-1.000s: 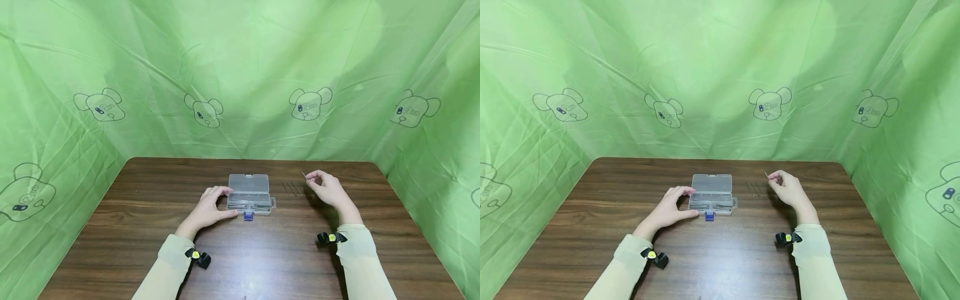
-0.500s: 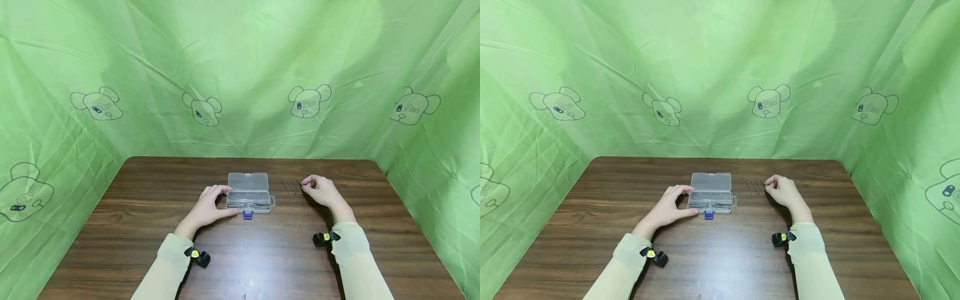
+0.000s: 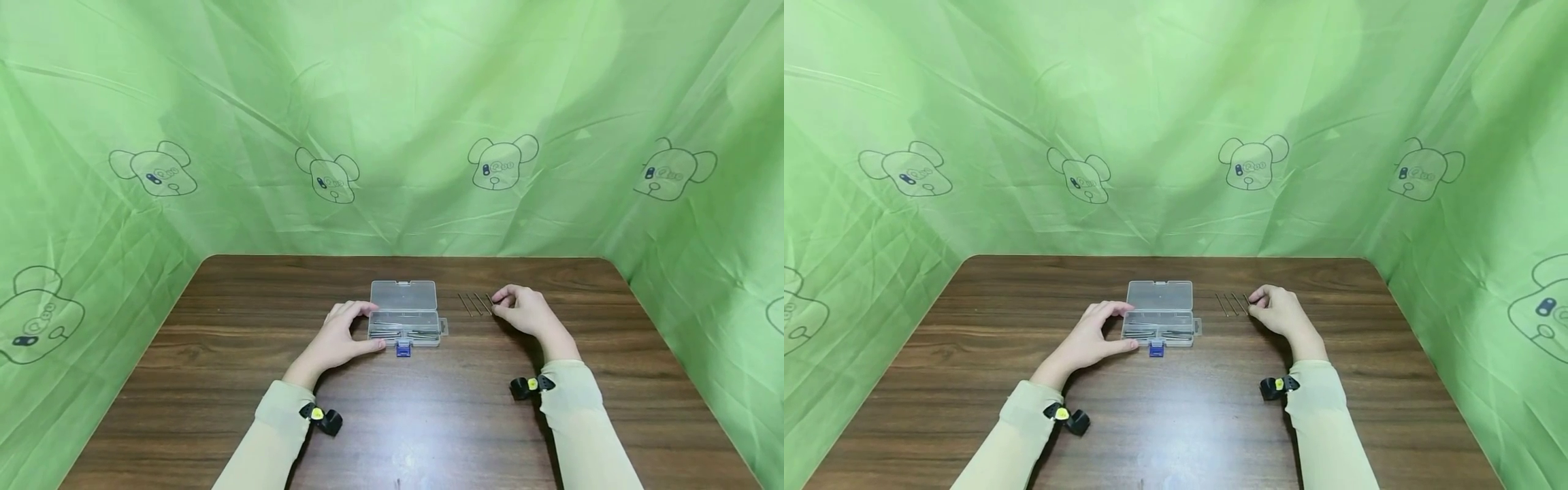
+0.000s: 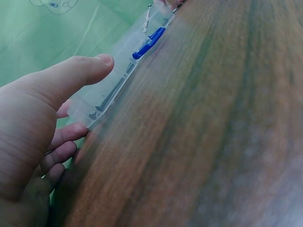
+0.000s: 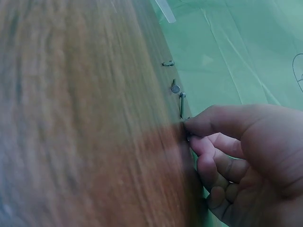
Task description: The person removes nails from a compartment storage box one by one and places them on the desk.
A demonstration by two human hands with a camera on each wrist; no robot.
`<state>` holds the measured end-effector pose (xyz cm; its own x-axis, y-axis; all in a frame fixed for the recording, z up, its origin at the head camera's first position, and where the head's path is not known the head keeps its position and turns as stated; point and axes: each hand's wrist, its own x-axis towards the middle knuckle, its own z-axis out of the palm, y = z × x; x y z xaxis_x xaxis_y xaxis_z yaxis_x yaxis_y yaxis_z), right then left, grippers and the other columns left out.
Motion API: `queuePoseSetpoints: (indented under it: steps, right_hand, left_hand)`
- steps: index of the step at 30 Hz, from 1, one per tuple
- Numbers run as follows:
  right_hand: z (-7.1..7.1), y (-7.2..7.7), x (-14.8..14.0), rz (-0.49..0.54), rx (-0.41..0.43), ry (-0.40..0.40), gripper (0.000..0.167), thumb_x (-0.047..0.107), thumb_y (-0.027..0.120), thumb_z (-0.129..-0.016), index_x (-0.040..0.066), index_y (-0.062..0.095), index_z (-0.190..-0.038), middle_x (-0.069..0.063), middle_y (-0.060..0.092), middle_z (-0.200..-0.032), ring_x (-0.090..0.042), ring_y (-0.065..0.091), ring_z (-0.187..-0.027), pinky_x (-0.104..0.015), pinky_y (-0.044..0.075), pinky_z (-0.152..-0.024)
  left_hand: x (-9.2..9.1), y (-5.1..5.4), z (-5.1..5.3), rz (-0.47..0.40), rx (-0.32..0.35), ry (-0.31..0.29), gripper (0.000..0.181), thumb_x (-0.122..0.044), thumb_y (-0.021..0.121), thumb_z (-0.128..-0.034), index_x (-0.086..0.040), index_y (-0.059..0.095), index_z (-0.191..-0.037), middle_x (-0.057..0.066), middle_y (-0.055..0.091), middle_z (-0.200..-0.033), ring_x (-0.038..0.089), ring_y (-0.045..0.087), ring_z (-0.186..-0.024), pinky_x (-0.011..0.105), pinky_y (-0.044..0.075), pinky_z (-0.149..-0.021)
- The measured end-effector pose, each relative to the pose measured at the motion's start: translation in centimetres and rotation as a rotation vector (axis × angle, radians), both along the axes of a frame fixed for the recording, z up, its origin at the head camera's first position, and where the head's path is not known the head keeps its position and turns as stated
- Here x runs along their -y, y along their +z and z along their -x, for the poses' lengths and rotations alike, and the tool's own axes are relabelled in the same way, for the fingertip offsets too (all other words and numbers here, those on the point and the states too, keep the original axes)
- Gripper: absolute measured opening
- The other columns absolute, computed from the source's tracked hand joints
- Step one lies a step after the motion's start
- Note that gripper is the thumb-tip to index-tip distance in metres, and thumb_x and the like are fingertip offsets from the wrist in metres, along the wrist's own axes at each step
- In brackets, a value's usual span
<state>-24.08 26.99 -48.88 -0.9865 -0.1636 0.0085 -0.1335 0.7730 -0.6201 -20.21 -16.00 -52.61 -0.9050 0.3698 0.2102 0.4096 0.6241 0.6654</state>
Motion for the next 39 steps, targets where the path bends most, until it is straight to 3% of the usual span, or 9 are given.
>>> queuePoseSetpoints:
  steps: [14,28,34,39]
  right_hand:
    - [0.0,-0.3,-0.7,0.010,-0.010,-0.012,0.020,0.020,0.076,-0.099,0.006,0.077,-0.112,-0.002,0.073,-0.094,-0.015,0.065,-0.082,-0.040,0.049,-0.083]
    - [0.1,-0.1,-1.0,0.039,-0.012,-0.022,0.025,0.024,0.076,-0.101,0.005,0.074,-0.118,-0.003,0.073,-0.097,-0.017,0.066,-0.087,-0.040,0.048,-0.084]
    - [-0.1,0.2,-0.9,0.060,-0.034,-0.028,0.027,0.025,0.076,-0.102,0.005,0.073,-0.120,-0.005,0.073,-0.099,-0.017,0.066,-0.086,-0.038,0.049,-0.081]
    - [-0.3,0.7,0.3,0.140,-0.041,0.011,0.025,0.024,0.077,-0.103,0.006,0.074,-0.119,-0.006,0.073,-0.101,-0.019,0.067,-0.084,-0.033,0.052,-0.074]
  left_hand:
    - [-0.1,0.5,-0.2,0.005,-0.003,-0.003,0.072,-0.052,0.095,-0.0829,-0.024,0.066,-0.143,-0.007,0.069,-0.134,0.026,0.054,-0.132,0.052,0.040,-0.114]
    - [-0.3,0.3,0.0,0.008,-0.009,-0.004,0.071,-0.051,0.094,-0.0840,-0.024,0.066,-0.143,-0.008,0.069,-0.134,0.026,0.054,-0.132,0.052,0.040,-0.114]
    - [-0.2,0.2,0.1,0.017,0.003,-0.003,0.071,-0.050,0.094,-0.0844,-0.024,0.065,-0.144,-0.007,0.068,-0.135,0.026,0.053,-0.133,0.051,0.040,-0.115]
    - [-0.1,0.0,0.0,0.026,0.017,0.007,0.072,-0.051,0.094,-0.0842,-0.026,0.065,-0.144,-0.008,0.068,-0.135,0.024,0.052,-0.133,0.050,0.039,-0.115]
